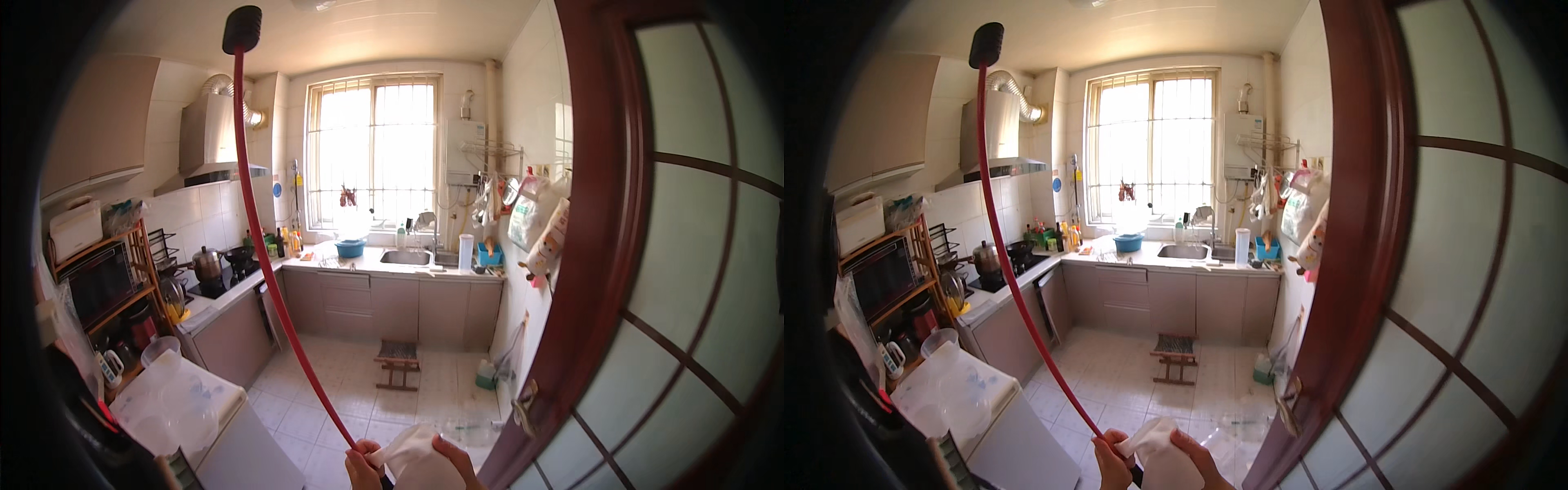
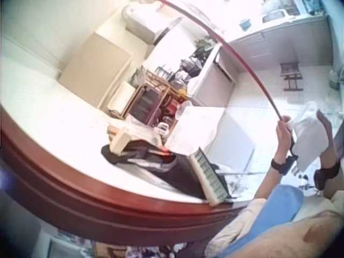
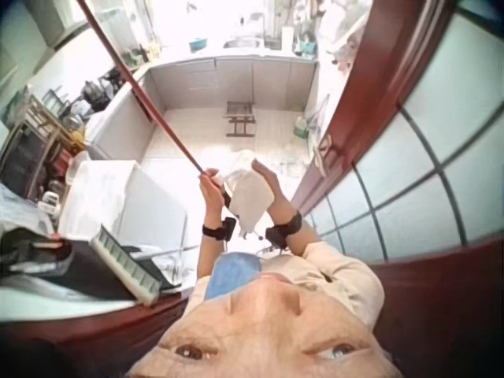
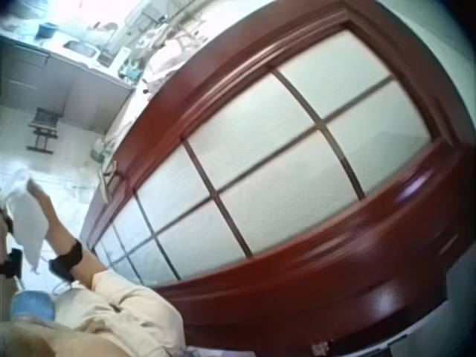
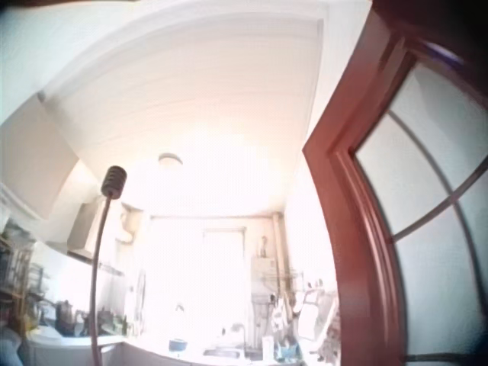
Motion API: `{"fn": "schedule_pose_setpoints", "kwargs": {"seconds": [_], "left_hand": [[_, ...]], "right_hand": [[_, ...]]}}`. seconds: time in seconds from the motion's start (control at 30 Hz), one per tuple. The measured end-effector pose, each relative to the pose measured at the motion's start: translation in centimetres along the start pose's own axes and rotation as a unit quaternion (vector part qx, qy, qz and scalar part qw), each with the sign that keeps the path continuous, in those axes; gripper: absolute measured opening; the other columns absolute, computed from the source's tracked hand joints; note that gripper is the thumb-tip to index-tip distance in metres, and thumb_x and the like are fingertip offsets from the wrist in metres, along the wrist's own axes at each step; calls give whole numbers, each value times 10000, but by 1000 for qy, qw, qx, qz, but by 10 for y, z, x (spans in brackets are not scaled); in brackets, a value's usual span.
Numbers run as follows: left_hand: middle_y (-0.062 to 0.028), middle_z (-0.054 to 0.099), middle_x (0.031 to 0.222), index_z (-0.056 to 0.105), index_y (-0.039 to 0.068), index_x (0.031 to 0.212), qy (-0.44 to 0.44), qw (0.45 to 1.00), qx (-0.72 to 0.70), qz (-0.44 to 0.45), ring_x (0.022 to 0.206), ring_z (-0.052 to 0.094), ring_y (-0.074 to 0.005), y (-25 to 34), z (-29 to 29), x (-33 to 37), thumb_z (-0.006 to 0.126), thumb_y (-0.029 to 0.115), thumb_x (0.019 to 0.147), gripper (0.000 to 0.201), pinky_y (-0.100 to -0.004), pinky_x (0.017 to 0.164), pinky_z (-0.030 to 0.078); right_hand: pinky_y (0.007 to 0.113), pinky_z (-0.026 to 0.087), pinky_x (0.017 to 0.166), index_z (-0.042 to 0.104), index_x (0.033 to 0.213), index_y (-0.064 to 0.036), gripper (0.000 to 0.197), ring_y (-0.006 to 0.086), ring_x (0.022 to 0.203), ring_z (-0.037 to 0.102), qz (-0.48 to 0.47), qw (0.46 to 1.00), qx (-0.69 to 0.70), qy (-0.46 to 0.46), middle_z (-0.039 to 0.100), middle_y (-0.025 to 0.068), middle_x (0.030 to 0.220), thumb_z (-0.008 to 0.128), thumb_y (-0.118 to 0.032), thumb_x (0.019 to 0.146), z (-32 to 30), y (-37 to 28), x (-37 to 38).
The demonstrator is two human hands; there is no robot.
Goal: Preparing a cleaning tool by wrapping and tying cloths to a long pole and using scissors to trim materials.
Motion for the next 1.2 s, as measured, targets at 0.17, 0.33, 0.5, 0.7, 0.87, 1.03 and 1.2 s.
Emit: {"fn": "schedule_pose_setpoints", "kwargs": {"seconds": [0.17,0.33,0.5,0.7,0.87,1.03,1.2], "left_hand": [[49,380,495,534,18,769,34,996,79,12,421,331,-37,-17,22,67,252,566,863,623,-185,380,229],[52,377,507,535,-5,759,62,993,103,19,437,333,-44,-36,27,131,283,590,844,652,-193,396,235],[63,356,505,545,-11,743,23,996,84,25,434,316,-34,-60,40,208,300,600,835,665,-189,397,222],[89,319,499,590,-5,807,-51,994,82,54,433,270,-18,-89,51,298,291,603,837,678,-198,401,176],[68,349,497,605,29,799,-116,986,84,84,437,264,-21,-114,51,377,250,561,869,644,-205,408,168],[-19,491,537,555,32,644,-144,978,141,48,503,461,-101,-160,38,440,264,535,878,626,-241,473,351],[-40,466,497,516,25,582,-186,969,152,54,473,456,-124,-195,51,502,267,518,885,629,-259,452,345]], "right_hand": [[318,484,702,540,1023,-11,379,218,783,591,78,967,115,-216,608,115,898,473,-338,843,-22,-48,81],[301,485,641,562,976,-31,336,184,723,586,-56,998,12,39,606,85,826,499,-326,828,-49,-90,140],[272,473,640,566,975,-53,280,183,747,580,-107,993,-46,13,602,88,863,529,-281,818,-62,-129,203],[264,467,646,582,948,-65,235,173,756,577,-197,965,-172,-15,598,89,868,531,-253,817,-42,-194,288],[310,479,726,452,1165,-1,519,197,845,579,-232,948,-202,-79,565,123,1024,608,-295,767,-29,-251,352],[366,468,764,474,1142,2,537,248,886,569,-362,909,-203,23,567,145,1030,511,-414,804,-14,-324,388],[385,464,782,434,1174,-5,615,256,893,568,-344,924,-106,-132,560,123,1035,463,-500,810,15,-405,422]]}}
Point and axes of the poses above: each hand's wrist, its own x-axis towards the middle knuckle, its own z-axis out of the palm, y = z × x, the point moved 8 cm from there along x, towards the middle knuckle
